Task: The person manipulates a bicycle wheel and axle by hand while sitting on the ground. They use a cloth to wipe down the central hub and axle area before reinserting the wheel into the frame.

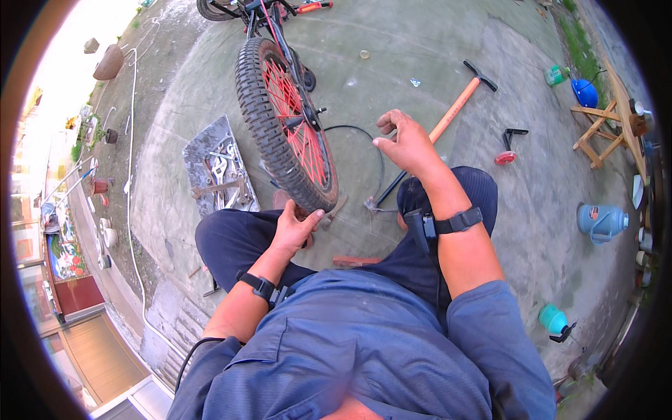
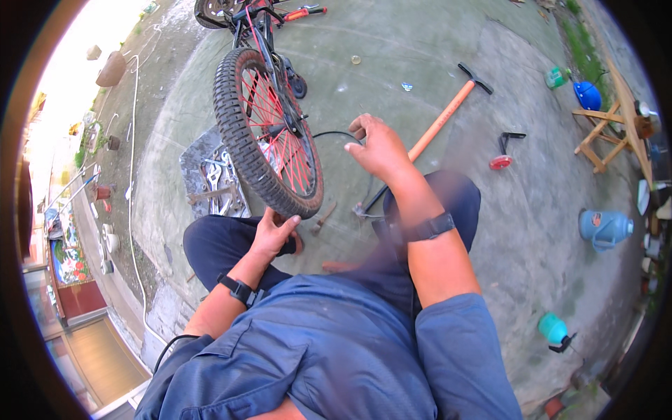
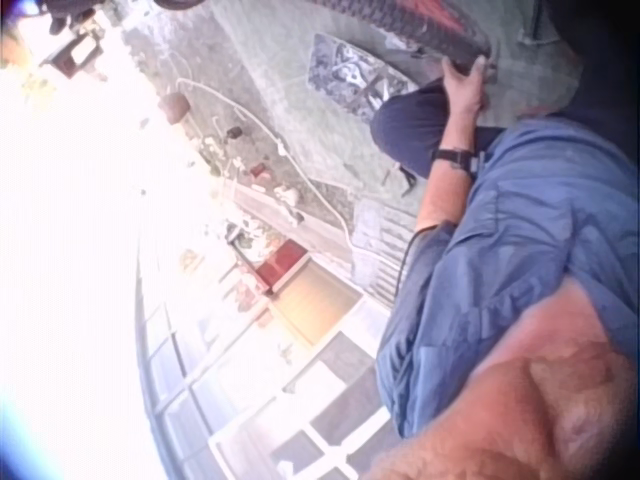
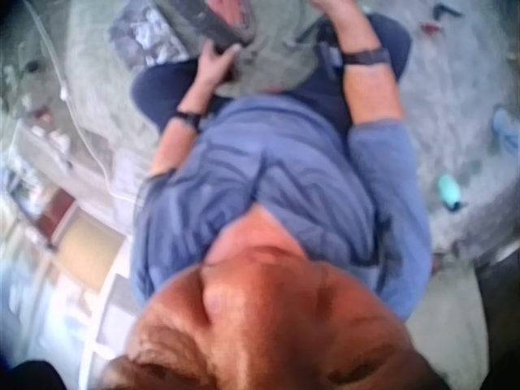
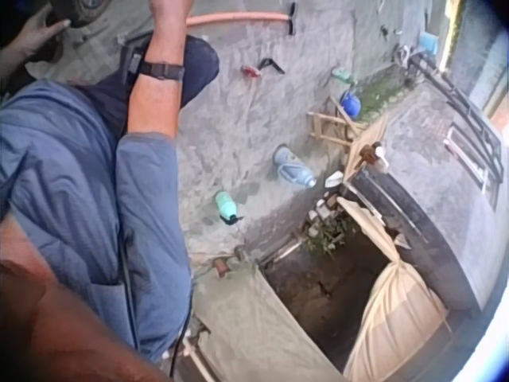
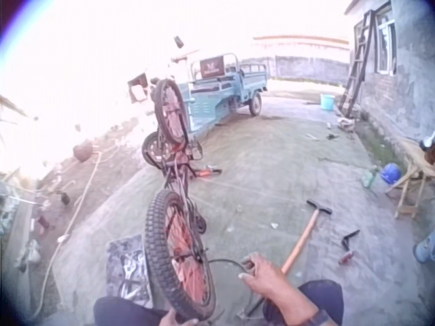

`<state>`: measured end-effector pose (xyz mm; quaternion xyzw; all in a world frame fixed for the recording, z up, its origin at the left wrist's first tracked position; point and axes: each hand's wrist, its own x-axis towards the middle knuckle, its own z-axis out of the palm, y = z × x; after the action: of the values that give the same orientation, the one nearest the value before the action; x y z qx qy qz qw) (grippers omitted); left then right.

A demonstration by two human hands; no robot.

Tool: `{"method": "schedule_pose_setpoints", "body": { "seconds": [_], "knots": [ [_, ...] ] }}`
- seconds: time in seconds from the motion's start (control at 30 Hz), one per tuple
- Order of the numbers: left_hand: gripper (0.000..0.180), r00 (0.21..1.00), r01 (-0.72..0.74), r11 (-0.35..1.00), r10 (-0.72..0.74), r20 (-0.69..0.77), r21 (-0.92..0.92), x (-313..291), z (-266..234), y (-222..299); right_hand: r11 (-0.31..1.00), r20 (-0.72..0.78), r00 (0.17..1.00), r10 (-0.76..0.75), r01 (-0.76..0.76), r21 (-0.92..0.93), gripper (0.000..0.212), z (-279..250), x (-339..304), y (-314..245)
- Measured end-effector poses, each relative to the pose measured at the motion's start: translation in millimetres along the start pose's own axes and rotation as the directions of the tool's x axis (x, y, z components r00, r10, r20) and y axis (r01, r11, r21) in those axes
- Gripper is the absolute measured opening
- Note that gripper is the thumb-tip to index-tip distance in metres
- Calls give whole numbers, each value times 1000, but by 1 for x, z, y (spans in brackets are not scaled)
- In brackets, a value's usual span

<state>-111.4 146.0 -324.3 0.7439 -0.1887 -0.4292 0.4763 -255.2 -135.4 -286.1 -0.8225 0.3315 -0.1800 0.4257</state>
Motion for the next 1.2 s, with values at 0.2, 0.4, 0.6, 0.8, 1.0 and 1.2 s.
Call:
{"method": "schedule_pose_setpoints", "body": {
  "seconds": [0.2,0.4,0.6,0.8,1.0,1.2],
  "knots": [
    [46,1000,-18,999,18,8,-30,1,0,-2,997,20,999,-46,47,-59,38,1,-2,-3],
    [47,1000,-25,1000,25,-6,-14,4,0,-10,989,235,962,138,-121,-86,31,-2,6,1],
    [48,1000,-28,999,28,-15,-19,6,-1,-16,999,51,999,-9,12,-43,30,-2,-1,-5],
    [50,1000,-13,1000,13,-5,-1,0,0,1,1000,25,1000,13,-14,14,31,5,-1,-1],
    [60,1000,-20,1000,21,6,-11,5,-3,-14,999,102,995,13,-17,36,29,11,1,18],
    [71,999,-41,999,41,5,-19,10,-4,-29,999,145,989,9,-14,33,28,13,1,23]
  ]
}}
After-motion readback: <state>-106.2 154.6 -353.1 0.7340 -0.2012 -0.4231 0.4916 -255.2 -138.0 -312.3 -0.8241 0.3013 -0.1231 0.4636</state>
